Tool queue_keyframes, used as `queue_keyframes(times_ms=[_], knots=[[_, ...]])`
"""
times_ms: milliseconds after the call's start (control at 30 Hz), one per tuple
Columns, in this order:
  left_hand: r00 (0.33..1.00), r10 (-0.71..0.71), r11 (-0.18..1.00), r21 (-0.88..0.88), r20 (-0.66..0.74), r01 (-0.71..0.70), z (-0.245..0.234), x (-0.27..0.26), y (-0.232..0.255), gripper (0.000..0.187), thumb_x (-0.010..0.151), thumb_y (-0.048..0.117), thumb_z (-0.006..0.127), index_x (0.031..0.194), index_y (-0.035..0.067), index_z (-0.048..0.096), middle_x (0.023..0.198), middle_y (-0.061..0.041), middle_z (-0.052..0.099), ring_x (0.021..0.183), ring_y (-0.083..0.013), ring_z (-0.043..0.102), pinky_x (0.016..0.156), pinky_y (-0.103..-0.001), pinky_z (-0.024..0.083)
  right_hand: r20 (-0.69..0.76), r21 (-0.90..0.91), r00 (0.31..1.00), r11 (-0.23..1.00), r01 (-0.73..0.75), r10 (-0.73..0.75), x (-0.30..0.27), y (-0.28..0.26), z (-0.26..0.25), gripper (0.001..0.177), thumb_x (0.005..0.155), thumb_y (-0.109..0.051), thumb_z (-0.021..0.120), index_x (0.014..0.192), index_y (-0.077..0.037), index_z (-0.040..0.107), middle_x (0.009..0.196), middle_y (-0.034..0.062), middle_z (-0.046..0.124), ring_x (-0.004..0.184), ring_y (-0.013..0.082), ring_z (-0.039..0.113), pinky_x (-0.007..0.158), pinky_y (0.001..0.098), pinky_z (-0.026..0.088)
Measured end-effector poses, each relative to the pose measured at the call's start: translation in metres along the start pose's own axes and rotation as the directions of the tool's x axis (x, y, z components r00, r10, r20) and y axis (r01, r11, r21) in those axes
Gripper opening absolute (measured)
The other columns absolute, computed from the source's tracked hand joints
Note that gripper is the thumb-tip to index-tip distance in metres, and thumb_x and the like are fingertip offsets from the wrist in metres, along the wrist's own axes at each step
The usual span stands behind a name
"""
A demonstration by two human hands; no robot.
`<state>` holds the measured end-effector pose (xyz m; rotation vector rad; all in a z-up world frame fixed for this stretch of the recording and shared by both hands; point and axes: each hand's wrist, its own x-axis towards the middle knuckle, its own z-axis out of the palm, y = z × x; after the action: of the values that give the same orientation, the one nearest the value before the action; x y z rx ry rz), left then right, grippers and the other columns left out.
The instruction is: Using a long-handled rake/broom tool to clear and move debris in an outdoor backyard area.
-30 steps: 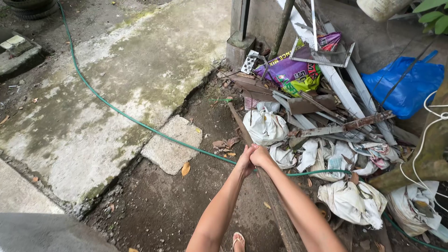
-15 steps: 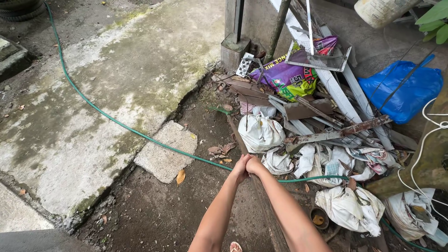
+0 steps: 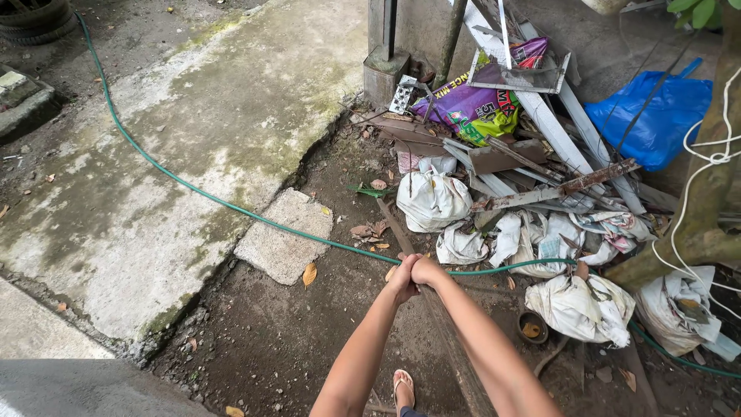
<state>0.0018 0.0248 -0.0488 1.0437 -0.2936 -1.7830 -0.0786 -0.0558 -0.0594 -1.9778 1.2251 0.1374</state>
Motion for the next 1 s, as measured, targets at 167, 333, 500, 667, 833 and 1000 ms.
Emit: queue_keyframes(times_ms=[167, 333, 500, 667, 833, 1000], knots=[[0.999, -0.013, 0.999, -0.041, -0.051, 0.011, 0.033, -0.072, -0.011, 0.055, 0.088, 0.056, 0.059, 0.131, 0.024, 0.042, 0.113, -0.005, 0.060, 0.093, -0.0188, 0.060, 0.068, -0.039, 0.049, 0.034, 0.157, 0.999, 0.988, -0.001, -0.004, -0.068, -0.013, 0.004, 0.038, 0.098, -0.014, 0.051, 0.133, -0.014, 0.063, 0.116, 0.0155, 0.076, 0.102, 0.0285, 0.071, 0.083, 0.0406, 0.056], [0.998, 0.016, 1.000, -0.011, 0.066, -0.016, 0.042, -0.108, -0.045, 0.081, 0.090, 0.069, 0.063, 0.141, 0.009, 0.043, 0.115, -0.010, 0.062, 0.092, -0.0212, 0.063, 0.064, -0.038, 0.052, 0.095, -0.114, 0.995, 0.993, -0.020, 0.031, -0.144, -0.035, -0.007, 0.043, 0.085, -0.005, 0.056, 0.127, -0.008, 0.068, 0.113, 0.0180, 0.073, 0.096, 0.0299, 0.072, 0.080, 0.0420, 0.056], [0.998, 0.057, 0.978, -0.197, -0.038, -0.064, 0.066, -0.153, -0.065, 0.127, 0.089, 0.052, 0.073, 0.158, 0.015, -0.026, 0.148, -0.021, 0.048, 0.114, -0.0315, 0.065, 0.081, -0.049, 0.056, 0.137, -0.287, 0.989, 0.958, -0.020, 0.062, -0.213, -0.058, -0.019, 0.038, 0.079, -0.014, 0.061, 0.113, -0.005, 0.075, 0.103, 0.0194, 0.076, 0.091, 0.0306, 0.075, 0.078, 0.0421, 0.058], [0.973, 0.231, 0.951, -0.216, 0.009, -0.224, 0.076, -0.177, -0.077, 0.123, 0.085, 0.047, 0.077, 0.157, 0.014, -0.017, 0.150, -0.023, 0.038, 0.122, -0.0316, 0.058, 0.087, -0.056, 0.056, 0.119, -0.393, 0.991, 0.920, -0.012, 0.064, -0.250, -0.071, -0.017, 0.042, 0.086, -0.021, 0.056, 0.123, -0.008, 0.071, 0.111, 0.0203, 0.076, 0.100, 0.0330, 0.074, 0.088, 0.0427, 0.057], [0.972, 0.234, 0.952, -0.204, -0.002, -0.229, 0.068, -0.173, -0.073, 0.134, 0.083, 0.041, 0.079, 0.156, 0.022, -0.032, 0.156, -0.022, 0.037, 0.135, -0.0322, 0.050, 0.107, -0.052, 0.047, -0.050, -0.284, 0.997, 0.956, -0.074, 0.062, -0.243, -0.064, -0.001, 0.066, 0.089, -0.021, 0.055, 0.153, -0.017, 0.042, 0.133, 0.0204, 0.062, 0.110, 0.0355, 0.069, 0.095, 0.0441, 0.056], [0.976, 0.217, 0.967, -0.139, 0.007, -0.214, 0.058, -0.147, -0.040, 0.131, 0.084, 0.040, 0.077, 0.159, 0.020, -0.028, 0.151, -0.018, 0.035, 0.133, -0.0308, 0.052, 0.104, -0.053, 0.048, -0.054, -0.146, 0.974, 0.963, -0.227, 0.221, -0.241, -0.112, -0.028, 0.074, 0.089, -0.015, 0.050, 0.160, -0.022, 0.034, 0.132, 0.0175, 0.068, 0.107, 0.0321, 0.077, 0.095, 0.0398, 0.060]])
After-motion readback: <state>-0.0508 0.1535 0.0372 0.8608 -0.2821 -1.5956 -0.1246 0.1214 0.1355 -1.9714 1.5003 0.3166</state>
